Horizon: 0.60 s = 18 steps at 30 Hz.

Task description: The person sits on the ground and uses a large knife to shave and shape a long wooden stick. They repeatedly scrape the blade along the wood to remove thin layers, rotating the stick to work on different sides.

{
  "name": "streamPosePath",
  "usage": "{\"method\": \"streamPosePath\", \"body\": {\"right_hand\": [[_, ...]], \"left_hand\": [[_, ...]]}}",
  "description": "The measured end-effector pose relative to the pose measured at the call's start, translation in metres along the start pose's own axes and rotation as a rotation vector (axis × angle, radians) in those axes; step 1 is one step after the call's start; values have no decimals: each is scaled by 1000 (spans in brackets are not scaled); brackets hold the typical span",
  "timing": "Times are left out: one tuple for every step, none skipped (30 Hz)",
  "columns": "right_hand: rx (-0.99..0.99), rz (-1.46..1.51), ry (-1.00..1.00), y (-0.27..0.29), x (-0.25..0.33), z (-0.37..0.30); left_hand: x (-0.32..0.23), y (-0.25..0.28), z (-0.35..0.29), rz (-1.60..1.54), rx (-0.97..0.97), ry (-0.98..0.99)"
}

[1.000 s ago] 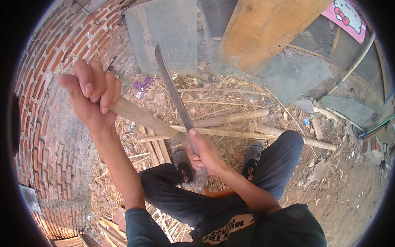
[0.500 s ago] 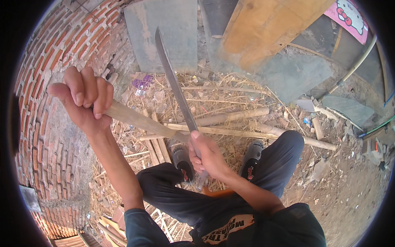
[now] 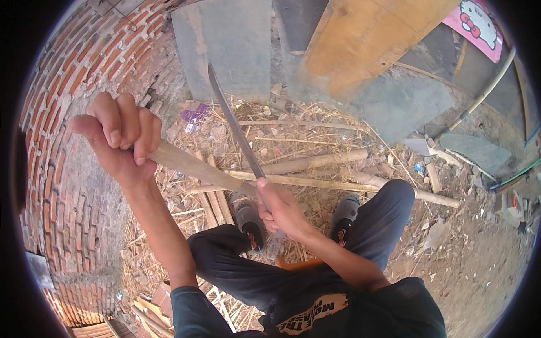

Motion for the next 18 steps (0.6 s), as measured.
{"method": "streamPosePath", "body": {"right_hand": [[-11, 17, 71, 1, 8, -6], [-2, 76, 152, 0, 14, -11], [9, 134, 234, -1, 20, -16], [20, 193, 316, -1, 24, -19], [15, 209, 361, -2, 17, -18], [-1, 127, 240, 0, 0, -11], [-17, 47, 116, 3, -21, 0], [-29, -34, -8, 6, -37, 6], [-20, -84, -79, 5, -46, 10], [-11, -134, -150, 5, -53, 12], [-3, -183, -221, 6, -59, 14], [0, -136, -223, 5, -58, 14], [3, -88, -225, 4, -56, 15], [6, -41, -227, 3, -55, 16], [-1, -58, -217, 3, -53, 17], [-9, -74, -208, 3, -51, 18], [-16, -91, -198, 4, -50, 19], [-24, -139, -153, 3, -46, 18]], "left_hand": [[0, 0, -2, -14, 8, 2], [0, 2, -3, -4, -8, -3], [-2, 4, -4, 8, -22, -9], [-4, 6, -4, 20, -37, -15], [-5, 5, -4, 27, -37, -15], [-2, 3, -2, 23, -31, -16], [2, 1, -1, 21, -26, -16], [1, 1, -2, 9, -25, -18], [-2, 3, -5, -3, -19, -22], [-3, 4, -5, -15, -13, -25], [-2, 4, -4, -8, -10, -25], [-3, 4, -5, 5, -13, -22], [-4, 4, -6, 18, -17, -19], [-4, 5, -6, 49, -44, -15], [-2, 6, -3, 78, -67, -17], [0, 7, -1, 106, -91, -18], [0, 11, -2, 123, -123, 6], [2, 9, -2, 106, -112, 8]]}}
Point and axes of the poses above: each hand's wrist, its own z-axis towards the middle knuckle, its own y-axis out of the back of the hand, x = y × z, the point moved 3 cm from there along z, towards the middle knuckle, and after that the axes turned 7 degrees about -y, right-handed, at the moved point
